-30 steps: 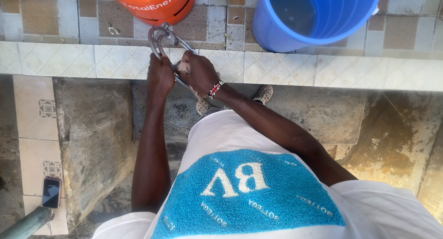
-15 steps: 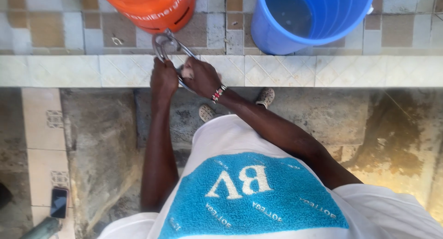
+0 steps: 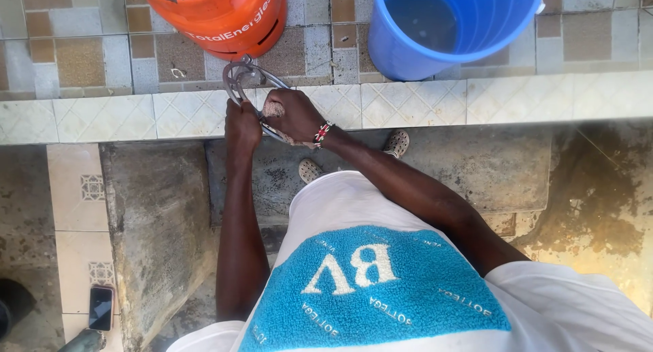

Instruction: Cleaning a metal gas stove burner support with water and a cloth.

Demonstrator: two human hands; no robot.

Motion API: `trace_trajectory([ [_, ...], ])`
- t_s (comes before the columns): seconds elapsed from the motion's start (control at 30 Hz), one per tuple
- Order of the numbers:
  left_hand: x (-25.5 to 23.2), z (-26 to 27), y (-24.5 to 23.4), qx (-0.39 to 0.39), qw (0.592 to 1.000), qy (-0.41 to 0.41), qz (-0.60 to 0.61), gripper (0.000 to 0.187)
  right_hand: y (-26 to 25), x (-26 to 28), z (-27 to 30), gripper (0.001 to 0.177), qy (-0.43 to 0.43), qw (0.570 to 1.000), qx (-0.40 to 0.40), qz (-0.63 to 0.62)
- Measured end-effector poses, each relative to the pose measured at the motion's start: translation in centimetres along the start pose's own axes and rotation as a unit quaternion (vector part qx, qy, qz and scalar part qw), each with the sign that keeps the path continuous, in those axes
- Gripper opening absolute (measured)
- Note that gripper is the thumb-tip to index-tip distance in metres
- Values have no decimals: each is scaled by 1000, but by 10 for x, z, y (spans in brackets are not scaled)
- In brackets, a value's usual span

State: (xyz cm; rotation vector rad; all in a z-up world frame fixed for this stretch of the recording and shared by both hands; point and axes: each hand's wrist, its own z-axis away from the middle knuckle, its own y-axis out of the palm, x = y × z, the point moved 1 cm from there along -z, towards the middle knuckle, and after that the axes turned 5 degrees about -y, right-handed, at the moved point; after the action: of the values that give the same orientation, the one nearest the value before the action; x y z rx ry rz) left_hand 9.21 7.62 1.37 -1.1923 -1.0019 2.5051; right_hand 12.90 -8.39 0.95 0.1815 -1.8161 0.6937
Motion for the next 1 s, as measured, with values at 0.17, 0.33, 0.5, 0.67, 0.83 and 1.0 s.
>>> trace_trajectory([
  [0.17, 17, -9, 15, -32, 998, 29, -41, 42, 4, 0, -2, 27, 38, 999, -8, 25],
  [0.33, 1, 7, 20, -32, 998, 13, -47, 47, -4, -4, -19, 23, -30, 999, -33, 23],
  [0.5, -12, 18, 8, -37, 998, -10, -42, 52, 1, -16, 7, 22, -55, 998, 27, -10],
  [0.67, 6, 7, 11, -37, 999, -7, -30, 50, -9, -7, 34, 33, -52, 998, 43, -9],
  [0.83, -3, 13, 7, -20, 1000, -1, -5, 46, -10, 2, 13, 29, -37, 998, 48, -28],
  [1.0, 13, 4, 20, -54, 996, 52, -52, 44, -6, 3, -6, 27, 6, 999, 28, 28],
])
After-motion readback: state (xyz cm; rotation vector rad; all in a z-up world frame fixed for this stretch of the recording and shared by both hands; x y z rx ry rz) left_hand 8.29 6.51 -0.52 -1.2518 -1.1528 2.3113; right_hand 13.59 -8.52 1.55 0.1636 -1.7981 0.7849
